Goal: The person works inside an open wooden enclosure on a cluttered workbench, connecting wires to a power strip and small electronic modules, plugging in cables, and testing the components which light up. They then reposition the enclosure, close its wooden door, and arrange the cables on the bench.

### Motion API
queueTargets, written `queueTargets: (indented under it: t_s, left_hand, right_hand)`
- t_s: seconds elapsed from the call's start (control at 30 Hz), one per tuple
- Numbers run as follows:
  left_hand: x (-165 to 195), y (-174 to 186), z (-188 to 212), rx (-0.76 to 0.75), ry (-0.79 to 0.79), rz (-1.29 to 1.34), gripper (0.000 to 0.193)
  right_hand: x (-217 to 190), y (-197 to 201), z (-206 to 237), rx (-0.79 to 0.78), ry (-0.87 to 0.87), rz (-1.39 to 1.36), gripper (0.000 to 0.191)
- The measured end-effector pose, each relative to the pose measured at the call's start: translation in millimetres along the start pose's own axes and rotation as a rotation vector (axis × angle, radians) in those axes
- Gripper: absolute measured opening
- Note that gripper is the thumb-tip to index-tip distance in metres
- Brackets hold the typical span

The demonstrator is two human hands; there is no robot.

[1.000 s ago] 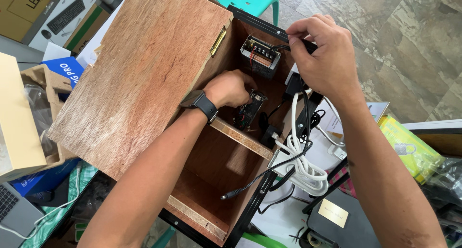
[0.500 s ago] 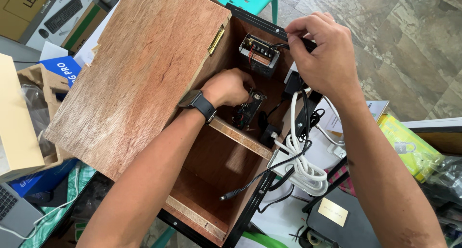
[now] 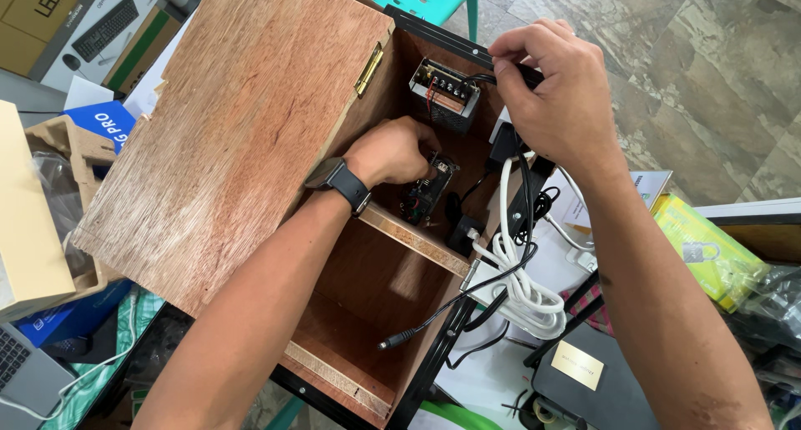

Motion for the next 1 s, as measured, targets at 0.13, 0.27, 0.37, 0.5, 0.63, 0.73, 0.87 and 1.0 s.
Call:
queueTargets:
  t_s: [0.13, 0.27, 0.37, 0.5, 0.63, 0.73, 0.87, 1.0]
  left_hand:
    - [-1, -2, 0, -0.014, 0.04, -0.012, 0.046]
    - [-2, -3, -2, -0.007, 0.027, -0.017, 0.045]
    - [-2, -4, -4, 0.003, 0.015, -0.022, 0.044]
    - [0, -5, -3, 0.015, -0.03, -0.041, 0.043]
    - [2, -6, -1, 0.017, -0.028, -0.044, 0.043]
    - [4, -7, 2, 0.021, -0.021, -0.059, 0.043]
    - [11, -8, 5, 0.052, -0.066, -0.109, 0.046]
    - [14, -13, 7, 0.036, 0.048, -0.147, 0.051]
  right_hand:
    - [-1, 0, 1, -0.003, -0.005, 0.001, 0.01]
    - [0, 0, 2, 0.007, -0.01, -0.003, 0.011]
    - [1, -1, 2, -0.002, -0.014, 0.0, 0.01]
    - [1, -1, 1, -0.002, -0.004, 0.004, 0.013]
    - [1, -1, 1, 0.005, -0.018, -0.014, 0.01]
    - [0, -2, 1, 0.005, -0.001, 0.0, 0.011]
    - [0, -3, 1, 0.002, 0.009, 0.005, 0.006]
    - [0, -5, 1, -0.003, 0.021, 0.003, 0.007]
Point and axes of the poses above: each hand's wrist, its own z-axis away from the middle knuckle, its own y-axis out of the back of the hand, x = y × z, the point moved 4 cm from there along -z, towards the middle knuckle, and after that the axes turned 11 degrees about y, right-handed, at the moved point
